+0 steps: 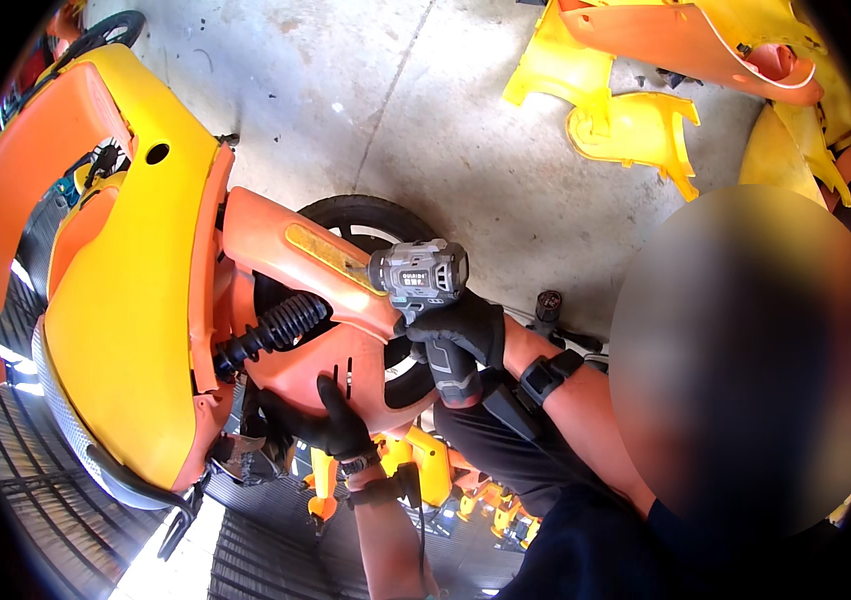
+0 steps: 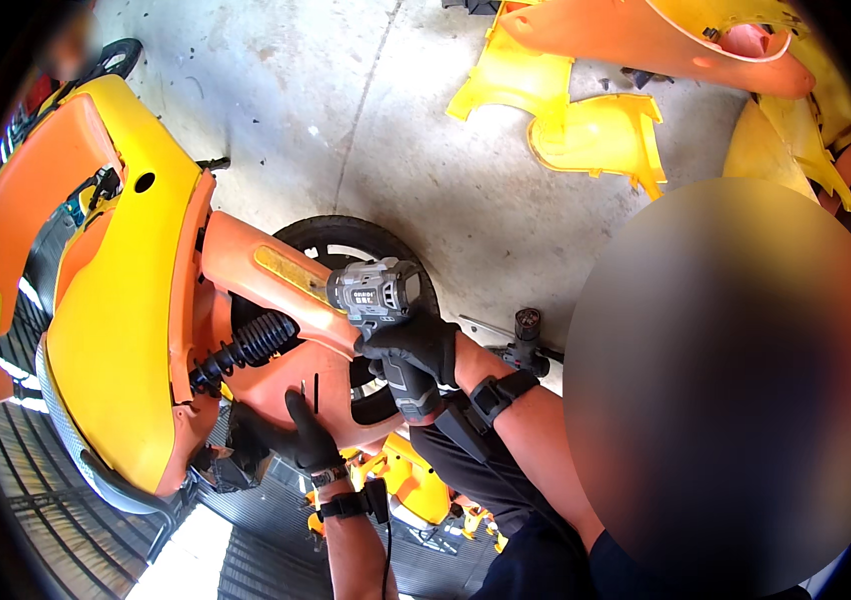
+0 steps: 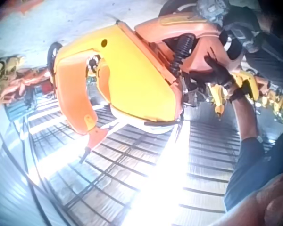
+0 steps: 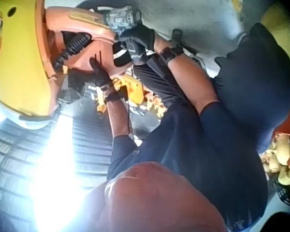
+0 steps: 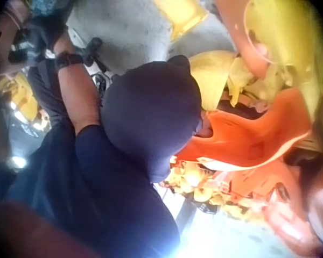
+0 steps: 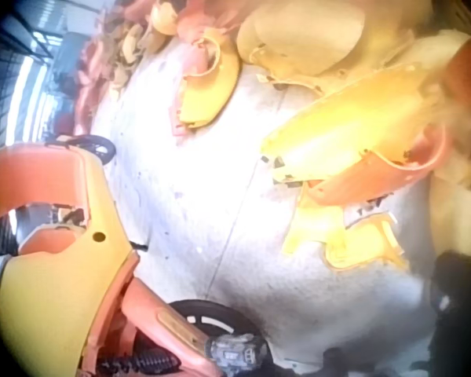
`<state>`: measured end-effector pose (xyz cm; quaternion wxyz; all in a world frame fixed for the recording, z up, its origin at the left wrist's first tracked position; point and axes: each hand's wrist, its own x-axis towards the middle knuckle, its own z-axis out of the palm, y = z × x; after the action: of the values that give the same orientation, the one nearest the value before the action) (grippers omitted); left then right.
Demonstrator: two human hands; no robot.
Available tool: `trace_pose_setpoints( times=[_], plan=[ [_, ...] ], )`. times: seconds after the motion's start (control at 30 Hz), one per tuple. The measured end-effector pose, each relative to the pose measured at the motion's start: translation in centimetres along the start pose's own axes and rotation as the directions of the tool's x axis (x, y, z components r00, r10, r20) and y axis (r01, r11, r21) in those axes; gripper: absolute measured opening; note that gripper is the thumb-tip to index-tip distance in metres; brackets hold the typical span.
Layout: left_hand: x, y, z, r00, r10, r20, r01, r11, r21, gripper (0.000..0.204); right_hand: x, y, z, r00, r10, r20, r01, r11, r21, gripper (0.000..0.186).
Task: The person uses power drills to install and secure various orange plastic body panels onto electric scooter frames in a large warehouse.
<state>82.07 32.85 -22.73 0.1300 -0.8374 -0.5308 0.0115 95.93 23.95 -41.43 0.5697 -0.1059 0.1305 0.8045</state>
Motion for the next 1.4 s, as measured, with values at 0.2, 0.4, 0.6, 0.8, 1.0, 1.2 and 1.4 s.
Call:
trace_pose_setpoints(
  times=[0.2,0.4,0.6,0.8,1.0,1.2,1.4],
  plan=[
    [0.0,-0.8,0.2,1.000,0.025,-0.004,-0.025,0.999,0.036,0.079,0.4,2.4,1.0,0.975,-0.206,0.082,0.221,0.867,-0.446,0.030],
    [-0.1,-0.2,0.1,1.000,-0.022,-0.015,0.021,0.999,-0.045,0.078,-0.3,-0.2,0.5,0.995,-0.096,-0.031,0.094,0.994,-0.055,0.032],
    [-0.1,0.3,0.4,0.998,-0.055,-0.021,0.052,0.993,-0.104,0.078,0.6,-0.9,-1.1,0.973,-0.200,-0.119,0.168,0.957,-0.236,0.030],
    [-0.2,-0.6,0.7,0.996,-0.081,-0.033,0.074,0.982,-0.172,0.077,0.5,-1.4,-0.9,0.986,-0.113,-0.125,0.082,0.970,-0.227,0.037],
    [-0.1,-0.6,0.4,0.999,-0.043,-0.024,0.042,0.998,-0.040,0.078,0.3,-3.3,-0.7,0.973,-0.201,-0.113,0.133,0.888,-0.440,0.040],
    [0.2,-0.4,0.3,0.999,-0.029,-0.014,0.028,0.997,-0.068,0.081,1.8,-6.1,-3.2,0.989,-0.137,0.057,0.145,0.806,-0.574,0.029],
    [-0.5,-1.2,0.2,1.000,-0.010,-0.021,0.011,0.999,0.040,0.086,1.9,-10.4,-2.2,0.995,0.081,-0.051,-0.086,0.522,-0.848,0.032]
  ],
)
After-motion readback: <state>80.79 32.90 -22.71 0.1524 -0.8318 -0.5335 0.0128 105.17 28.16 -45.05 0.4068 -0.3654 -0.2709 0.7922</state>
